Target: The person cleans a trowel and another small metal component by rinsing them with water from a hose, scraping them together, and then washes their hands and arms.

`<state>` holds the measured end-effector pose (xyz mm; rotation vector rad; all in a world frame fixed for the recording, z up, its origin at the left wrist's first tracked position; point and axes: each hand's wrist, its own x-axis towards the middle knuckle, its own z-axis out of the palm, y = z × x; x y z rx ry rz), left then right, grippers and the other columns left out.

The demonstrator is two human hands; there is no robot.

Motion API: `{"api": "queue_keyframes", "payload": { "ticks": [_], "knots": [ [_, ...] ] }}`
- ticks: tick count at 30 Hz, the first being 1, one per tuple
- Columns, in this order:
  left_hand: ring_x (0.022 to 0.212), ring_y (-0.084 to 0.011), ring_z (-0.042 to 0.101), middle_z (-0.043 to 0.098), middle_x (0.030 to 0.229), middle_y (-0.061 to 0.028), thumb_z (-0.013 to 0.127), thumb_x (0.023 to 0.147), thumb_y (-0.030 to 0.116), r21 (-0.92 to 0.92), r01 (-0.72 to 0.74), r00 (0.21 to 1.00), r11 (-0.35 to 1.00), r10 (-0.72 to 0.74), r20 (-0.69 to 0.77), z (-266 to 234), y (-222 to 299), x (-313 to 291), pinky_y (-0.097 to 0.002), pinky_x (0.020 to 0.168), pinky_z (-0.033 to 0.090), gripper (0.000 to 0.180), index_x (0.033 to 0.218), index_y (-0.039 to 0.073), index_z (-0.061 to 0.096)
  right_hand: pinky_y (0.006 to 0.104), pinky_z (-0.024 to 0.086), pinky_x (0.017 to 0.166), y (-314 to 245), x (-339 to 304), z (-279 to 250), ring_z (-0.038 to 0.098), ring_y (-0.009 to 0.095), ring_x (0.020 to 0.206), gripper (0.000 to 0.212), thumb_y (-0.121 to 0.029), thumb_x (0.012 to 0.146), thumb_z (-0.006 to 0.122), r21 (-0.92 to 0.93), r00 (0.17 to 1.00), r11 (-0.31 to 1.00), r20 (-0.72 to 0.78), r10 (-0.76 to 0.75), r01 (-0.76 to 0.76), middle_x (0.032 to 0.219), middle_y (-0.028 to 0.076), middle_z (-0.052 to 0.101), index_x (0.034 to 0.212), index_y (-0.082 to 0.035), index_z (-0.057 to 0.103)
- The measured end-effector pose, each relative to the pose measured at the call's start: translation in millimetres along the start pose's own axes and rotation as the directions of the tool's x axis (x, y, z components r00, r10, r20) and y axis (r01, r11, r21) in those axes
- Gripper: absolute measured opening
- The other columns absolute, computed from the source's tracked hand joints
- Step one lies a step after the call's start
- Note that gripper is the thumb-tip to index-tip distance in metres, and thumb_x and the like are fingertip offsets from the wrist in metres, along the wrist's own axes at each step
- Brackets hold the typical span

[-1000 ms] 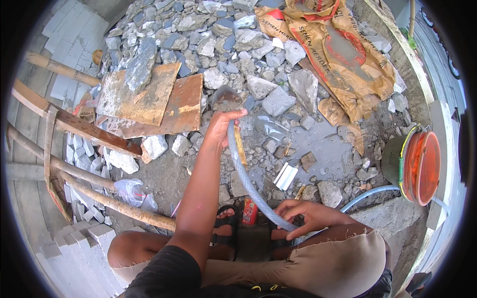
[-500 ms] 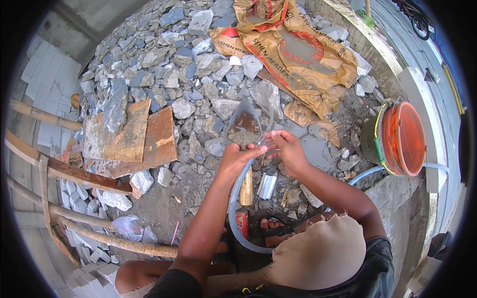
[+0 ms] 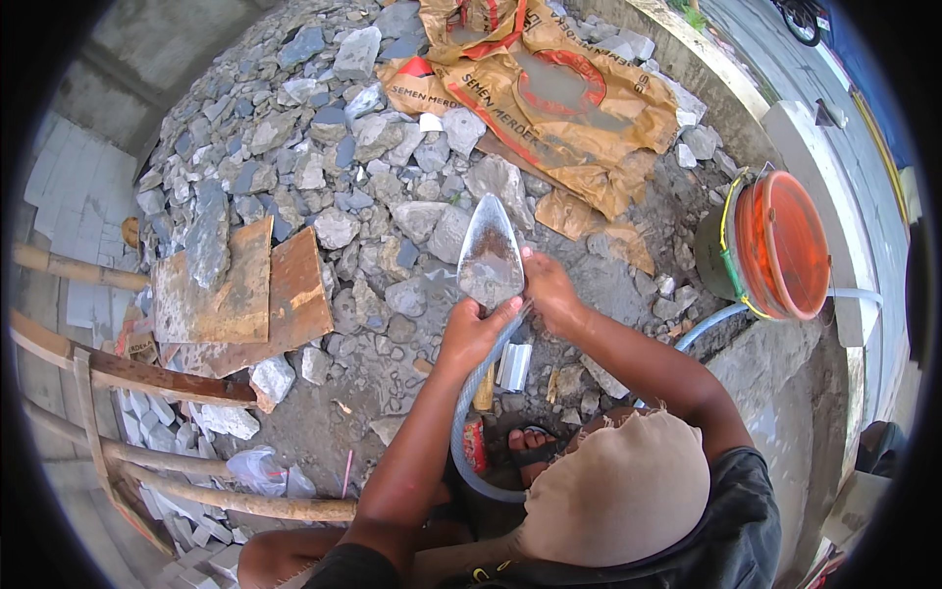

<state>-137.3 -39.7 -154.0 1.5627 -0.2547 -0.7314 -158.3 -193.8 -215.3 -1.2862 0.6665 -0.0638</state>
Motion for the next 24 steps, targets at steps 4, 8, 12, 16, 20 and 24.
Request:
{"api": "queue_keyframes", "payload": {
  "ticks": [4,8,12,16,20,24],
  "knots": [
    [0.076,-0.0074,0.059,0.070,0.091,-0.0027,0.066,0.094,0.033,0.086,0.093,0.995,0.992,-0.095,0.018,-11,-17,7,-0.0252,0.068,0.046,0.033,0.100,0.001,0.070,0.0349,0.052,0.071,-22,-25,-2,0.064,0.018,0.080,0.051,-0.048,0.102,0.043,0.157,0.971,0.970,0.177,0.159,-0.188,0.094,0.011,0.067,0.118,-0.002,0.058],
    [0.073,-0.0077,0.060,0.070,0.084,-0.0024,0.062,0.096,0.039,0.073,0.150,0.987,0.986,-0.154,0.052,-13,-25,10,-0.0246,0.066,0.045,0.037,0.094,0.003,0.070,0.0334,0.050,0.084,-48,-36,-1,0.062,0.018,0.095,0.042,-0.037,0.100,0.055,0.468,0.952,0.865,0.303,0.039,-0.184,0.104,0.009,0.064,0.122,-0.002,0.053],
    [0.069,-0.0069,0.058,0.068,0.077,-0.0010,0.061,0.095,0.047,0.030,0.219,0.974,0.975,-0.220,0.047,-6,-33,8,-0.0241,0.063,0.044,0.045,0.086,0.004,0.070,0.0325,0.047,0.087,-39,-32,10,0.059,0.017,0.099,0.046,-0.011,0.088,0.069,-0.078,0.928,0.925,0.030,-0.372,0.373,0.105,0.008,0.063,0.126,0.003,0.048],
    [0.063,-0.0059,0.054,0.066,0.074,0.0001,0.061,0.092,0.053,0.163,0.303,0.928,0.939,-0.330,0.173,3,-12,-1,-0.0232,0.060,0.042,0.050,0.086,0.004,0.069,0.0338,0.046,0.092,-42,10,-12,0.058,0.021,0.104,0.040,-0.016,0.094,0.064,0.081,0.977,0.989,-0.185,-0.106,0.122,0.108,0.011,0.063,0.126,0.001,0.048],
    [0.064,-0.0070,0.056,0.067,0.077,-0.0015,0.064,0.092,0.044,0.197,0.304,0.920,0.932,-0.341,0.194,3,-6,-2,-0.0234,0.063,0.043,0.043,0.091,0.002,0.069,0.0426,0.031,0.112,-31,1,-16,0.043,0.037,0.133,0.043,-0.019,0.098,0.052,-0.706,0.712,0.535,-0.063,-0.700,0.463,0.137,0.029,0.048,0.134,0.004,0.046],
    [0.079,-0.0096,0.062,0.069,0.092,-0.0052,0.064,0.090,0.021,-0.004,0.108,0.968,0.994,-0.104,0.226,-4,-22,3,-0.0258,0.073,0.048,0.026,0.103,-0.001,0.067,0.0463,0.017,0.118,-25,-44,-12,0.026,0.035,0.144,0.053,-0.031,0.101,0.045,-0.773,0.680,0.128,0.452,-0.577,0.622,0.151,0.024,0.033,0.142,0.003,0.040]
  ]
}}
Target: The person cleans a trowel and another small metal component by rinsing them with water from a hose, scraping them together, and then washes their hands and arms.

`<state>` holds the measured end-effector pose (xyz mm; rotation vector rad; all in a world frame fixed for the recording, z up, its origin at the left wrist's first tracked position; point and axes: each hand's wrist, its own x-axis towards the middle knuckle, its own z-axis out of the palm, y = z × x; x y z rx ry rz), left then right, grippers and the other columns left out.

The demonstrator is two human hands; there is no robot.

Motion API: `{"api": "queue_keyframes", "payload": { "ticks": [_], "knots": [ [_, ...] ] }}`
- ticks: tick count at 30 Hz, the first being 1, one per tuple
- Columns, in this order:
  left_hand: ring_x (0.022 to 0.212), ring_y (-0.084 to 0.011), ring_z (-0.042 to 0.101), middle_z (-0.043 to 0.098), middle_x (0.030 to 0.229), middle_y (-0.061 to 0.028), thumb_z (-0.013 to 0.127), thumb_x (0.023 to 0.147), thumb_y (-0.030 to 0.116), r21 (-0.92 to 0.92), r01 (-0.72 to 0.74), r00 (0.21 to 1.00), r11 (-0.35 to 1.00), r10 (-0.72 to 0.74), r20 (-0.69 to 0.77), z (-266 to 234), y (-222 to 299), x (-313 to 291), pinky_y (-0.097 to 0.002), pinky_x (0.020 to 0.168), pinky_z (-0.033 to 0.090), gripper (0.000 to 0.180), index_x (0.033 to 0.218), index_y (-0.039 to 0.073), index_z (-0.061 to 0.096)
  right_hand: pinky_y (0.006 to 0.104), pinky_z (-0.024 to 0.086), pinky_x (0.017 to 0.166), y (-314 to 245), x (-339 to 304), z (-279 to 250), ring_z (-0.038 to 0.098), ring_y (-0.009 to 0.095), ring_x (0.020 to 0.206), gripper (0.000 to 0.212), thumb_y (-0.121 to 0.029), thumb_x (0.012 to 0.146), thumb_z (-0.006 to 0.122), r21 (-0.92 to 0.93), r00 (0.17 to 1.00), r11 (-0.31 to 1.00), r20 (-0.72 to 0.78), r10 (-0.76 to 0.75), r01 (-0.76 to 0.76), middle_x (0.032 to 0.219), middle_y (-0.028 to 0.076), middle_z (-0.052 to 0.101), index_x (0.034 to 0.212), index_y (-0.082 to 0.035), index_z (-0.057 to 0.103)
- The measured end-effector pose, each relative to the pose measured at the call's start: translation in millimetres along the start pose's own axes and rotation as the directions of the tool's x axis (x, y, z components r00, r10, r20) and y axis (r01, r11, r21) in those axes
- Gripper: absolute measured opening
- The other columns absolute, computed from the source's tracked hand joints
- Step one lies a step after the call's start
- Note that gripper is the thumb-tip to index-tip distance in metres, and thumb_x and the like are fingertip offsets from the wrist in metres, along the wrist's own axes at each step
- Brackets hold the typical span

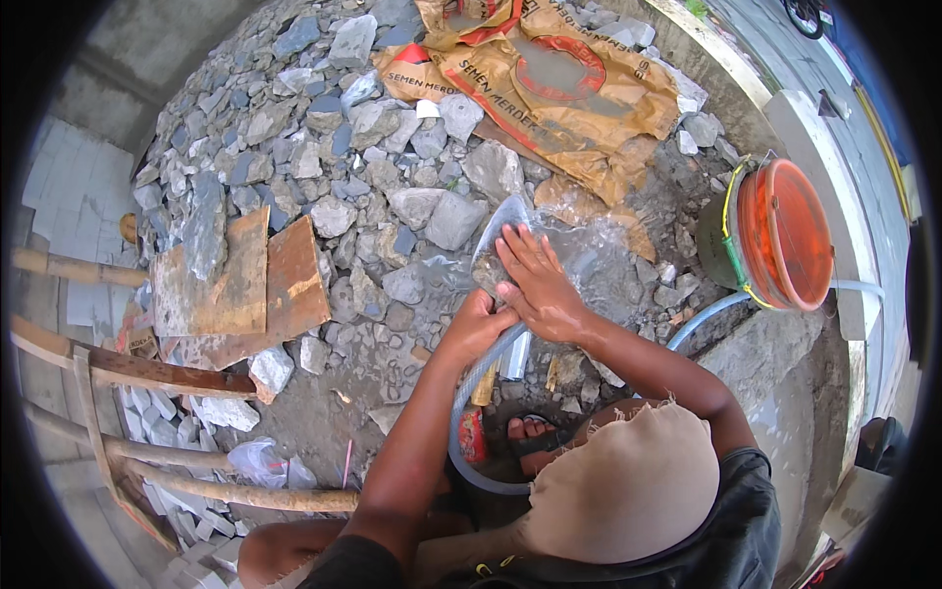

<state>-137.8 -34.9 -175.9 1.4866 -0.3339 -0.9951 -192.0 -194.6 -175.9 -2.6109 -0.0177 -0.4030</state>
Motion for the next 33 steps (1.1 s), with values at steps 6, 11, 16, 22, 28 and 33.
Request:
{"api": "queue_keyframes", "payload": {
  "ticks": [6,11,16,22,28,33],
  "knots": [
    [0.086,-0.0097,0.061,0.066,0.096,-0.0051,0.061,0.087,0.013,-0.185,-0.100,0.993,0.978,0.109,0.039,-10,-13,-1,-0.0253,0.072,0.048,0.024,0.104,-0.003,0.062,0.0472,0.009,0.121,-9,-12,-31,0.018,0.030,0.148,0.071,-0.052,0.100,0.035,0.288,0.864,0.925,0.365,-0.347,0.249,0.158,0.018,0.025,0.148,0.001,0.032],
    [0.093,-0.0125,0.063,0.066,0.104,-0.0079,0.062,0.081,0.004,0.143,0.185,0.982,0.972,-0.190,0.018,1,-4,2,-0.0274,0.078,0.049,0.035,0.115,-0.004,0.058,0.0471,0.009,0.121,19,4,-20,0.013,0.031,0.149,0.078,-0.056,0.099,0.032,0.091,0.887,0.952,0.347,-0.305,0.292,0.160,0.018,0.018,0.151,0.002,0.024],
    [0.094,-0.0124,0.063,0.067,0.103,-0.0064,0.068,0.084,0.011,0.046,-0.060,0.991,0.997,0.055,0.119,-18,-23,1,-0.0278,0.079,0.050,0.034,0.115,-0.001,0.059,0.0468,0.008,0.121,1,-19,-22,0.011,0.032,0.149,0.079,-0.059,0.100,0.021,0.428,0.841,0.861,0.326,-0.432,0.276,0.160,0.017,0.016,0.151,0.001,0.024],
    [0.084,-0.0105,0.064,0.069,0.098,-0.0024,0.064,0.089,0.009,-0.301,0.018,0.999,0.953,-0.028,-0.030,-12,-33,-1,-0.0247,0.076,0.050,0.020,0.106,-0.002,0.065,0.0454,0.034,0.112,24,-40,-29,0.047,0.033,0.133,0.050,-0.044,0.095,0.057,0.338,0.954,0.912,0.105,-0.283,0.233,0.137,0.017,0.055,0.125,-0.003,0.060],
    [0.092,-0.0104,0.063,0.070,0.105,-0.0061,0.063,0.093,0.012,-0.293,0.067,0.998,0.954,-0.060,0.033,-12,-20,4,-0.0260,0.083,0.049,0.018,0.103,-0.001,0.070,0.0360,0.043,0.100,23,-57,4,0.059,0.027,0.115,0.045,-0.040,0.097,0.057,0.702,0.902,0.571,0.278,0.329,-0.425,0.119,0.015,0.064,0.120,-0.001,0.059],
    [0.106,-0.0119,0.061,0.065,0.119,-0.0052,0.062,0.096,0.018,-0.367,-0.105,0.988,0.924,0.140,0.071,-1,-24,11,-0.0265,0.094,0.048,0.030,0.121,0.001,0.063,0.0329,0.045,0.097,-3,-55,44,0.052,0.017,0.116,0.060,-0.049,0.098,0.051,0.871,0.857,0.114,0.433,0.280,-0.477,0.120,0.006,0.055,0.134,-0.003,0.042]
  ]
}}
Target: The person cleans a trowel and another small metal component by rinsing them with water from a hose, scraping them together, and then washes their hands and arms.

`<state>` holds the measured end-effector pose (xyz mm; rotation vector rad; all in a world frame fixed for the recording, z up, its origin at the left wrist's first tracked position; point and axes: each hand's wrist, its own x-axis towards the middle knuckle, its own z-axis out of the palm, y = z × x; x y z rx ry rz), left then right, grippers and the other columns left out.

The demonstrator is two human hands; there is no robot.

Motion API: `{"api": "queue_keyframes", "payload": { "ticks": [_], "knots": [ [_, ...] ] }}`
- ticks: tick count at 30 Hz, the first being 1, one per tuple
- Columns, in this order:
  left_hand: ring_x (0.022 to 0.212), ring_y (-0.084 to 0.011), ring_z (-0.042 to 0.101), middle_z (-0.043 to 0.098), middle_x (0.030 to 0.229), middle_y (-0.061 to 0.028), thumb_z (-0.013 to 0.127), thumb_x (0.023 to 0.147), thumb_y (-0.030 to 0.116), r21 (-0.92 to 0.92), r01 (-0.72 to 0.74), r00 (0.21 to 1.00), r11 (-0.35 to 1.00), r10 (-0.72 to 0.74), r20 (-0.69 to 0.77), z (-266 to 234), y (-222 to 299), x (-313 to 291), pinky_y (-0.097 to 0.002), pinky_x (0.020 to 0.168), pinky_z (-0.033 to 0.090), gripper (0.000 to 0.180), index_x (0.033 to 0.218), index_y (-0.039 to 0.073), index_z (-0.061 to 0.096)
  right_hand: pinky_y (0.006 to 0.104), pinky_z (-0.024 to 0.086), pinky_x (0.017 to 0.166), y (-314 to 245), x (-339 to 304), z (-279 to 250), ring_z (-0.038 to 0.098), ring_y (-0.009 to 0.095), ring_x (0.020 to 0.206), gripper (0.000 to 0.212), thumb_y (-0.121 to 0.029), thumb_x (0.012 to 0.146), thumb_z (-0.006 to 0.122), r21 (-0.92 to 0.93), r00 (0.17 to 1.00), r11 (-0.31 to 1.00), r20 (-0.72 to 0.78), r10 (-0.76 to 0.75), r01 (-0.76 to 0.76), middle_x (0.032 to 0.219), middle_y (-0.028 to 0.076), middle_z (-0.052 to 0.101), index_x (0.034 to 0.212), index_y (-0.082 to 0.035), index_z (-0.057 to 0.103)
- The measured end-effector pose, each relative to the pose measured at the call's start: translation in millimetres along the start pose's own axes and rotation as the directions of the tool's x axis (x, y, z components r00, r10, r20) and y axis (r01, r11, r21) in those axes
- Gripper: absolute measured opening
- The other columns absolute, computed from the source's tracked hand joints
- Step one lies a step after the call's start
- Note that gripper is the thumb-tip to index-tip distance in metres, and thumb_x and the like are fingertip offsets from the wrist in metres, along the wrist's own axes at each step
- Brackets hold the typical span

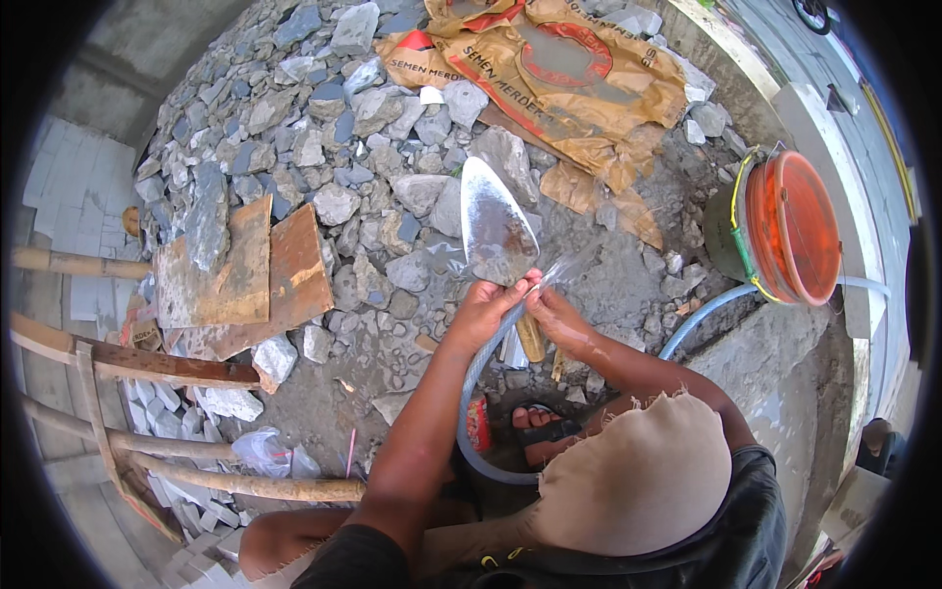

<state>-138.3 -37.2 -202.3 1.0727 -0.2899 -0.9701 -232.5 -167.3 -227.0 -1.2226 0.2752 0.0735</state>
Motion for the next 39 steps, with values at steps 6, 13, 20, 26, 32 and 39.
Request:
{"api": "queue_keyframes", "payload": {
  "ticks": [6,13,20,26,32,39],
  "knots": [
    [0.113,-0.0190,0.061,0.058,0.131,-0.0116,0.061,0.097,0.022,-0.001,0.087,0.996,0.996,-0.087,0.037,12,17,-3,-0.0333,0.101,0.045,0.045,0.135,0.000,0.051,0.0282,0.047,0.043,-26,-20,16,0.052,0.013,0.053,0.074,-0.073,0.091,0.034,0.147,0.940,0.938,-0.094,0.329,-0.314,0.072,0.004,0.051,0.117,-0.005,0.048],
    [0.117,-0.0178,0.054,0.054,0.132,-0.0109,0.065,0.095,0.021,0.304,0.279,0.956,0.911,-0.293,-0.001,4,17,-2,-0.0361,0.103,0.041,0.051,0.138,0.002,0.046,0.0293,0.046,0.038,-43,-8,2,0.053,0.015,0.046,0.043,-0.050,0.099,0.049,0.288,0.921,0.916,-0.189,0.341,-0.280,0.071,0.006,0.054,0.102,-0.006,0.049],
    [0.110,-0.0225,0.059,0.049,0.132,-0.0144,0.063,0.095,0.020,0.233,0.208,0.970,0.950,-0.230,0.072,20,0,0,-0.0391,0.094,0.050,0.067,0.143,0.007,0.017,0.0292,0.047,0.040,-48,14,-35,0.056,0.016,0.048,0.044,-0.050,0.097,0.053,0.387,0.962,0.894,-0.061,0.268,-0.225,0.073,0.004,0.057,0.103,-0.006,0.051],
    [0.095,-0.0341,0.068,0.047,0.134,-0.0228,0.058,0.097,0.034,0.293,0.508,0.848,0.810,-0.529,-0.009,49,33,-2,-0.0443,0.069,0.061,0.074,0.147,0.006,0.010,0.0313,0.049,0.046,-49,21,-38,0.055,0.015,0.052,0.043,-0.047,0.097,0.055,0.625,0.973,0.746,0.118,0.199,-0.228,0.069,0.004,0.054,0.113,-0.006,0.052],
    [0.056,-0.0218,0.066,0.060,0.118,-0.0224,0.049,0.100,0.038,0.314,0.553,0.801,0.772,-0.597,0.056,53,36,-12,-0.0307,0.047,0.055,0.054,0.137,-0.002,0.041,0.0359,0.043,0.043,-85,9,-40,0.048,0.017,0.046,0.041,-0.042,0.096,0.058,0.338,0.890,0.861,-0.116,0.440,-0.381,0.067,0.006,0.051,0.112,-0.006,0.048],
    [0.036,-0.0095,0.041,0.064,0.071,-0.0089,0.047,0.101,0.033,0.358,0.499,0.857,0.789,-0.512,-0.065,4,31,-13,-0.0252,0.033,0.034,0.036,0.111,0.000,0.057,0.0467,0.047,0.082,-198,-82,-93,0.057,0.038,0.086,0.045,-0.017,0.083,0.069,-0.802,0.734,0.588,-0.461,-0.499,-0.105,0.085,0.021,0.054,0.118,-0.004,0.045]
  ]
}}
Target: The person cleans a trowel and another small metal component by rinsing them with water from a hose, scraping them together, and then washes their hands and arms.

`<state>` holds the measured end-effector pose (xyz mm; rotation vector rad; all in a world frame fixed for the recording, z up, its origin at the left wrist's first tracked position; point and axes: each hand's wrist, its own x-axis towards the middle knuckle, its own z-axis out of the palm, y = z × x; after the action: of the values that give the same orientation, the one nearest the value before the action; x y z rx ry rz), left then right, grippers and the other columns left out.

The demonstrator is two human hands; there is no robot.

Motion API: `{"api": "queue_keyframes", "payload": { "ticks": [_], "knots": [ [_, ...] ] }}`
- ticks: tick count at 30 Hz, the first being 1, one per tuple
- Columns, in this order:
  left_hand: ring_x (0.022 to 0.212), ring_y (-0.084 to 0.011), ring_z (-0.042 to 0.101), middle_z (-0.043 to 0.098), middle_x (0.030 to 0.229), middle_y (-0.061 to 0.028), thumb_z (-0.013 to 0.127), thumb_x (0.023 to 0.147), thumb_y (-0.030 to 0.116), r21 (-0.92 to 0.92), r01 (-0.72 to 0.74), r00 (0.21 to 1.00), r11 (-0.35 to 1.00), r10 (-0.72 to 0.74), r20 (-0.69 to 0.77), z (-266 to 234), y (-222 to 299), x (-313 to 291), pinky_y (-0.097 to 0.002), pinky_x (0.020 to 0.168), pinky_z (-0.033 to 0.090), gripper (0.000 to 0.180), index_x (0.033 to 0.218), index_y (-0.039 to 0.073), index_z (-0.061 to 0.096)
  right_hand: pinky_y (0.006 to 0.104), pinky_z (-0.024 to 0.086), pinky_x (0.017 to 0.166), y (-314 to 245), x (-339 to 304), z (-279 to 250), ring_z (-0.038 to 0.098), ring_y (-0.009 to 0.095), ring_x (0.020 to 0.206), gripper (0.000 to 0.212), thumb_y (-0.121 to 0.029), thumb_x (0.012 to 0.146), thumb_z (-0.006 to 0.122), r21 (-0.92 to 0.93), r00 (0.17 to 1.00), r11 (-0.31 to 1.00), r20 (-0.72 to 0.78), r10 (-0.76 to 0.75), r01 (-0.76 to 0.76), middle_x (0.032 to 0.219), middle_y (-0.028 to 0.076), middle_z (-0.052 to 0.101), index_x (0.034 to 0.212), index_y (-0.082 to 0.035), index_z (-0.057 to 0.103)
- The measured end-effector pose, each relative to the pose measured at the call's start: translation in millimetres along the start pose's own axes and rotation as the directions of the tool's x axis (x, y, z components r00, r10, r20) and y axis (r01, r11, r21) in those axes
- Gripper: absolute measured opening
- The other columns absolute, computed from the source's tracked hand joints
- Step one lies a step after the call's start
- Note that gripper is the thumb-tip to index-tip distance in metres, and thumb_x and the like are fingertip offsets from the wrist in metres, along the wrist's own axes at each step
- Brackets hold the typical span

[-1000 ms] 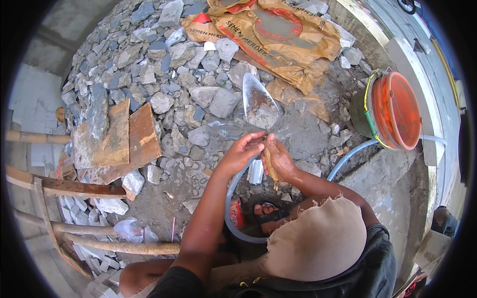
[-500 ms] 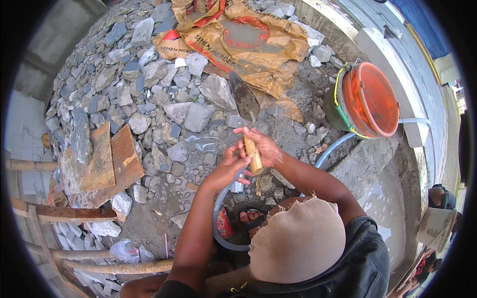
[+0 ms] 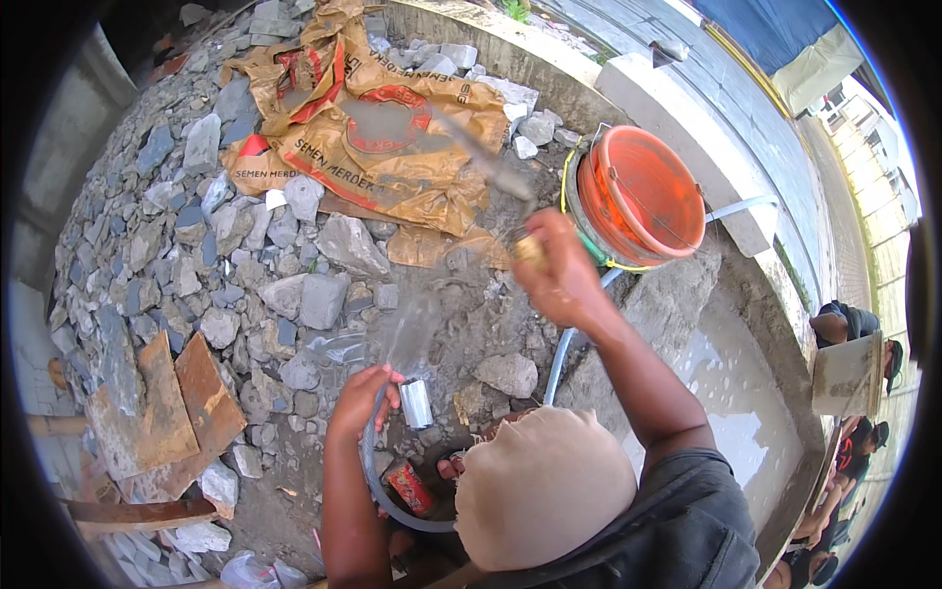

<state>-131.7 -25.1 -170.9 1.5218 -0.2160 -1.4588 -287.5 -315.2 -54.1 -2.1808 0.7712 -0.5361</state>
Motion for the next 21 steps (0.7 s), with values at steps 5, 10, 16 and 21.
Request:
{"api": "queue_keyframes", "payload": {
  "ticks": [5,10,16,21],
  "knots": [
    [0.039,-0.0086,0.042,0.061,0.074,-0.0065,0.053,0.099,0.033,-0.067,0.006,0.964,0.998,-0.023,-0.267,-23,-28,5,-0.0255,0.033,0.034,0.030,0.103,0.004,0.056,0.0370,0.057,0.061,2,6,-100,0.063,0.026,0.072,0.032,-0.024,0.092,0.062,0.165,0.859,0.953,-0.414,0.300,-0.253,0.091,0.014,0.057,0.111,0.001,0.054],
    [0.040,-0.0090,0.044,0.062,0.081,-0.0056,0.055,0.098,0.027,-0.134,0.023,0.954,0.991,-0.062,-0.293,-31,-43,21,-0.0261,0.033,0.034,0.024,0.108,0.006,0.054,0.0273,0.052,0.040,32,-4,-157,0.059,0.019,0.048,0.036,-0.034,0.095,0.060,0.824,0.785,0.444,0.002,0.620,-0.353,0.075,0.008,0.059,0.106,-0.001,0.056],
    [0.044,-0.0113,0.044,0.059,0.084,-0.0049,0.057,0.097,0.026,-0.494,-0.052,0.953,0.868,-0.104,-0.284,-41,-47,35,-0.0288,0.036,0.036,0.024,0.110,0.006,0.050,0.0241,0.036,0.033,49,5,-158,0.051,0.013,0.041,0.047,-0.049,0.098,0.053,0.332,0.679,0.808,-0.438,0.590,-0.487,0.060,0.004,0.055,0.100,-0.003,0.061],
    [0.042,-0.0116,0.044,0.060,0.083,-0.0059,0.058,0.097,0.028,-0.544,-0.247,0.909,0.802,-0.003,-0.417,-51,-39,34,-0.0288,0.034,0.035,0.033,0.119,0.006,0.046,0.0296,0.038,0.062,31,-24,-51,0.046,0.014,0.071,0.030,-0.030,0.094,0.065,-0.219,0.666,0.950,-0.676,-0.314,0.225,0.082,0.007,0.052,0.097,0.000,0.057]
  ]
}}
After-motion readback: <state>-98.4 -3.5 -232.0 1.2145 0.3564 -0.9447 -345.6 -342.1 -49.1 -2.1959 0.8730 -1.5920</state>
